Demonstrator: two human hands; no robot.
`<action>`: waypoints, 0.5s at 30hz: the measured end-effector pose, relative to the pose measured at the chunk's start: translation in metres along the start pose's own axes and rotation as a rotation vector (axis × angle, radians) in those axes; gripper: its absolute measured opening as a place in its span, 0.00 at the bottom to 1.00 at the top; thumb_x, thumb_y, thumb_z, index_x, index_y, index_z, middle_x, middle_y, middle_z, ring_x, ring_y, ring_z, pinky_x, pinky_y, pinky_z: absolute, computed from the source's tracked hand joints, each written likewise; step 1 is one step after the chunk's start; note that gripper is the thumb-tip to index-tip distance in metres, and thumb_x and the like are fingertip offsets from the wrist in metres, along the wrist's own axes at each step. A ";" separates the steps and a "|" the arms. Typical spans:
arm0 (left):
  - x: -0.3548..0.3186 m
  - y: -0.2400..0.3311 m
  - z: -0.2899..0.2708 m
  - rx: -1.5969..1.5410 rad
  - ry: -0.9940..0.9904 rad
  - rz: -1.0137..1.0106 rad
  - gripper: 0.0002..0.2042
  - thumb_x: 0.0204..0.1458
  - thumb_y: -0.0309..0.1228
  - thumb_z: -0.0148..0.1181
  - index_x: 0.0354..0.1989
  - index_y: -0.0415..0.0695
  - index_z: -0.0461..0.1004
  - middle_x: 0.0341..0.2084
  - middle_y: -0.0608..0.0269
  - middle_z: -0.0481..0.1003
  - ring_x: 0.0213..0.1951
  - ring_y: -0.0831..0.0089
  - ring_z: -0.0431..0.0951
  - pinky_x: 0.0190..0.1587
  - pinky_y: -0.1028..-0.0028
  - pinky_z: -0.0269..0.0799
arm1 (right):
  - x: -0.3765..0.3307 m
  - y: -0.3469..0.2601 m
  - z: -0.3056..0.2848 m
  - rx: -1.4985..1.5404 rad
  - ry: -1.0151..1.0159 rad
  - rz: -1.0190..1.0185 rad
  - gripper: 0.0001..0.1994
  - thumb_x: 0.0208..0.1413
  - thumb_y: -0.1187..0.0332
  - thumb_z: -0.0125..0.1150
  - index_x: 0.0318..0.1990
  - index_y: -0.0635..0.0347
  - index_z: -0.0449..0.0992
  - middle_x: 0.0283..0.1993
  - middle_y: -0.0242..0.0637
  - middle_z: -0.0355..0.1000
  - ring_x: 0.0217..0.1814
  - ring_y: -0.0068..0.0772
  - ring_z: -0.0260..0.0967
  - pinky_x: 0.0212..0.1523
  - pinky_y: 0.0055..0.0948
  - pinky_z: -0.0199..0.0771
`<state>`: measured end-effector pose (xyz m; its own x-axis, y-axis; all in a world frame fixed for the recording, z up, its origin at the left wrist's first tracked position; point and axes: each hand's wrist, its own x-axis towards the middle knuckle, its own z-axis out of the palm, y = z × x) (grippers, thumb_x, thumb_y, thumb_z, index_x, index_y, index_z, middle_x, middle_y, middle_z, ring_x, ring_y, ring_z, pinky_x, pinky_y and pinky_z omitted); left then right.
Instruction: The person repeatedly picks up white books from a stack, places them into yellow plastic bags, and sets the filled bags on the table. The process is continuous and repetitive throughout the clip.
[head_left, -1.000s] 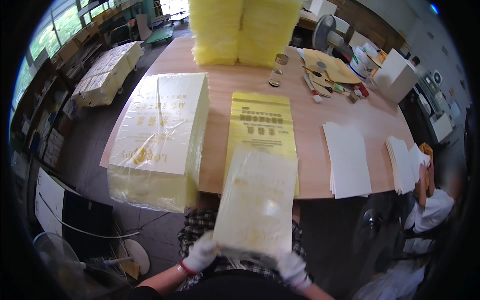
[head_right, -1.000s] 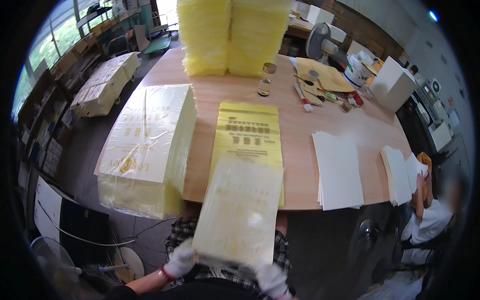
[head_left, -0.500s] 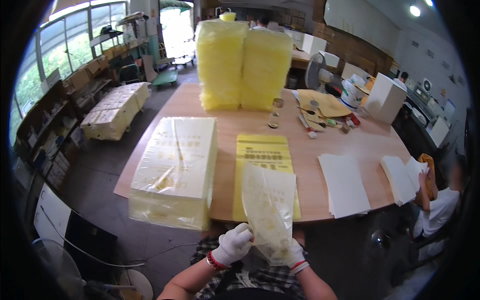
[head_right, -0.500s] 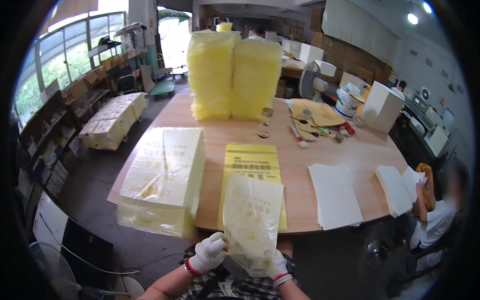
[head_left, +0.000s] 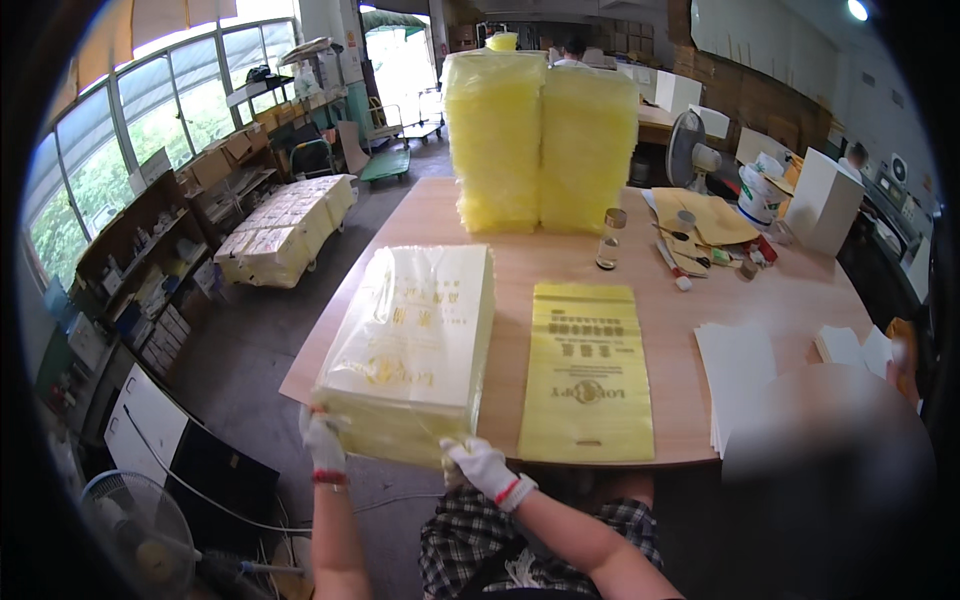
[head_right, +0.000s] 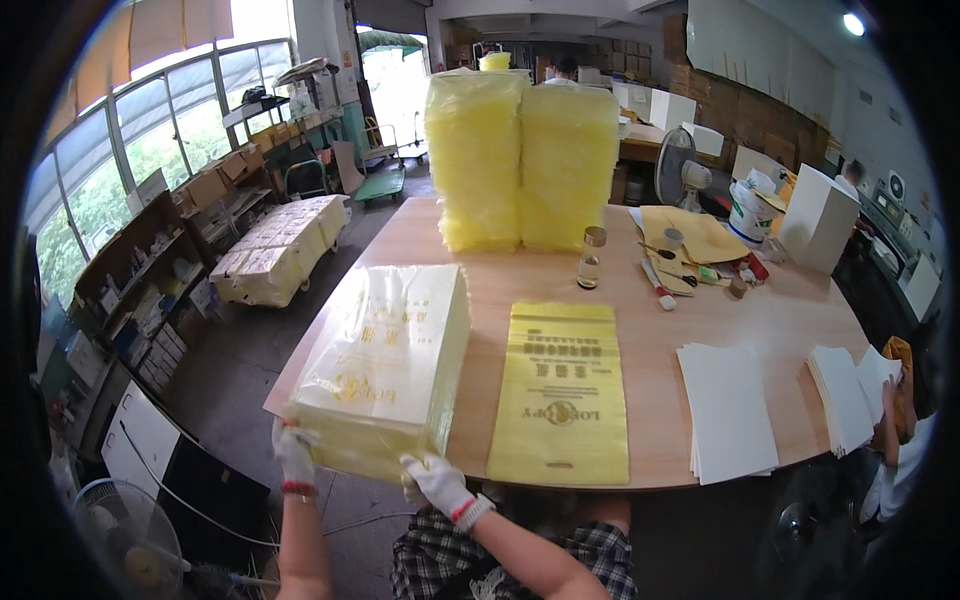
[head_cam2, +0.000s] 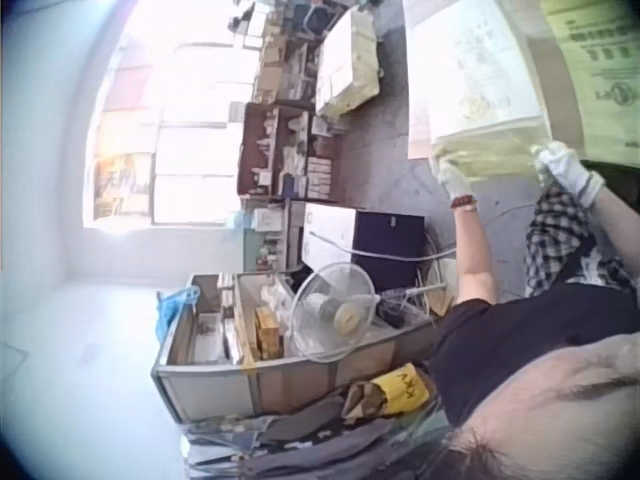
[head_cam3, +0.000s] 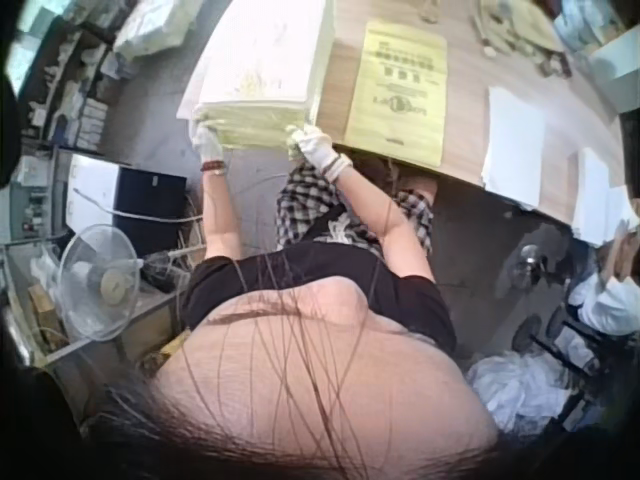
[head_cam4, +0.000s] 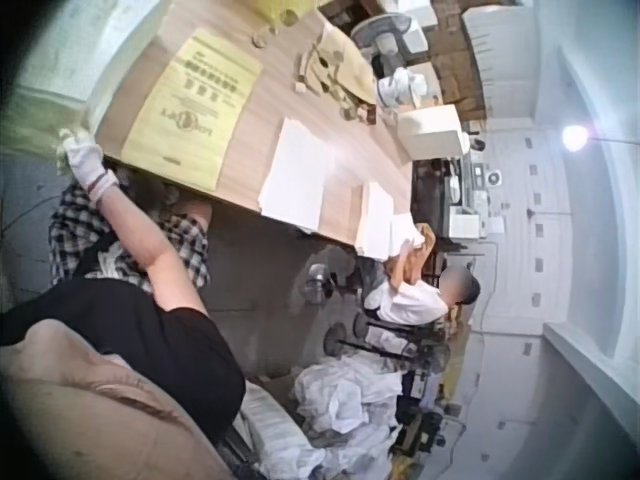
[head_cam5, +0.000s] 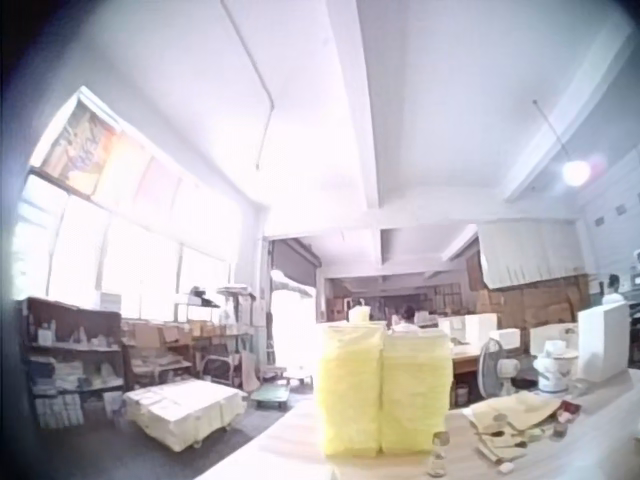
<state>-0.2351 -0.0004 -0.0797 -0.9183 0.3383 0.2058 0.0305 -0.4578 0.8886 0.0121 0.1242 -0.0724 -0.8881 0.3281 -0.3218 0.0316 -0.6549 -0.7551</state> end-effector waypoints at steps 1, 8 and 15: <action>-0.014 -0.009 -0.015 0.043 0.087 -0.045 0.05 0.48 0.24 0.42 0.26 0.47 0.66 0.20 0.72 0.64 0.21 0.83 0.63 0.23 0.80 0.60 | -0.006 0.010 0.002 -0.167 0.094 -0.136 0.15 0.59 0.66 0.48 0.51 0.62 0.62 0.20 0.26 0.57 0.18 0.18 0.54 0.18 0.20 0.57; -0.164 -0.117 -0.001 1.044 -0.561 0.181 0.05 0.47 0.30 0.49 0.31 0.46 0.69 0.25 0.59 0.71 0.29 0.63 0.72 0.31 0.66 0.68 | -0.090 0.096 -0.111 -0.104 0.250 0.138 0.17 0.58 0.66 0.49 0.53 0.62 0.62 0.32 0.35 0.67 0.27 0.21 0.64 0.29 0.21 0.68; -0.219 -0.124 0.218 0.694 -1.022 0.292 0.07 0.40 0.28 0.59 0.29 0.43 0.70 0.30 0.58 0.71 0.38 0.57 0.70 0.41 0.63 0.67 | -0.174 0.113 -0.170 -0.139 0.591 0.103 0.19 0.59 0.62 0.49 0.54 0.62 0.62 0.34 0.38 0.70 0.30 0.28 0.71 0.33 0.26 0.75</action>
<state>0.0480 0.1619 -0.1457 -0.1301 0.9173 0.3762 0.6637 -0.2013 0.7204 0.2480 0.1084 -0.1987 -0.4740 0.6156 -0.6295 0.1990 -0.6216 -0.7577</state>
